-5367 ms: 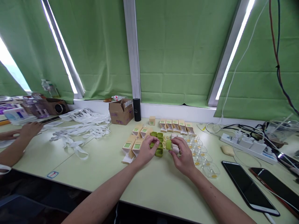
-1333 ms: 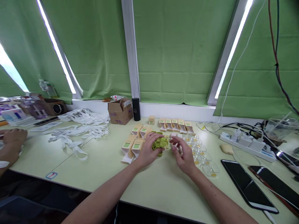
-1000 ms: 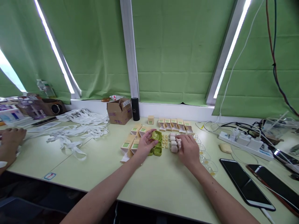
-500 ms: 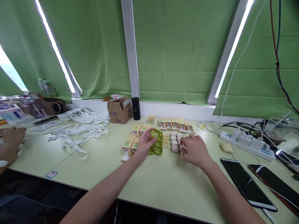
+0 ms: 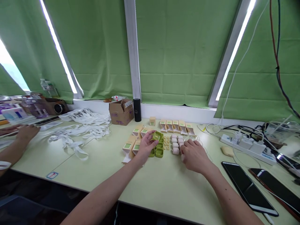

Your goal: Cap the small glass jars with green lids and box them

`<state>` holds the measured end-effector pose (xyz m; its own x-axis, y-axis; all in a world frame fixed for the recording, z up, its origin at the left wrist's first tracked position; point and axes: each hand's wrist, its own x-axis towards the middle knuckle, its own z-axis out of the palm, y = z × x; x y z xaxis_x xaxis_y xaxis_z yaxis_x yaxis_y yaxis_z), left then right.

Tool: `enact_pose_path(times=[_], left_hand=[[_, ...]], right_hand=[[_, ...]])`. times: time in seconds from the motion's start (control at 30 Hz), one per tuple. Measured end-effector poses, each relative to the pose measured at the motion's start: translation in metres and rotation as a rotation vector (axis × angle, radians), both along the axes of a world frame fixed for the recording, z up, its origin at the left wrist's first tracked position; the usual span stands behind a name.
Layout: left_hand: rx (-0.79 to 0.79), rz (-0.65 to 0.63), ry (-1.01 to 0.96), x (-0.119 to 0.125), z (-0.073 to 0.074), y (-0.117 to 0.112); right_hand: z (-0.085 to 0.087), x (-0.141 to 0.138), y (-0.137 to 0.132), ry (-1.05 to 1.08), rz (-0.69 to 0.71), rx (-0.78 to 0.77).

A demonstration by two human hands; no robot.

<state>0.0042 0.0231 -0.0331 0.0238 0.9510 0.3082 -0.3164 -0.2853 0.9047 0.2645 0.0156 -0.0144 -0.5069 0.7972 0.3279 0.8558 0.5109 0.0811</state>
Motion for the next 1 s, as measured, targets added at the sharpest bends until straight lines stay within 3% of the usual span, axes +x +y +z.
enact_pose_path(times=[0.1,0.27,0.37,0.43,0.57,0.73,1.0], left_hand=[[-0.003,-0.007,-0.005,-0.001,-0.001,0.001],[-0.005,-0.005,0.008,-0.001,-0.001,0.001],[0.013,0.010,0.009,0.000,-0.002,0.001],[0.027,0.017,0.013,0.000,-0.003,0.002],[0.025,0.013,0.019,0.000,-0.004,0.002],[0.022,0.055,0.055,-0.002,-0.003,0.003],[0.076,0.045,0.115,0.005,0.014,0.004]], right_hand=[[0.010,0.002,0.000,0.227,0.064,-0.121],[0.012,-0.005,0.008,1.028,0.360,-0.492],[0.007,-0.020,0.013,1.460,0.428,-0.696],[0.005,-0.031,0.014,1.634,0.452,-0.778],[0.002,-0.054,0.017,1.803,0.467,-0.926],[-0.010,-0.072,0.021,2.019,0.407,-0.821],[-0.025,-0.072,0.016,1.907,0.424,-0.699]])
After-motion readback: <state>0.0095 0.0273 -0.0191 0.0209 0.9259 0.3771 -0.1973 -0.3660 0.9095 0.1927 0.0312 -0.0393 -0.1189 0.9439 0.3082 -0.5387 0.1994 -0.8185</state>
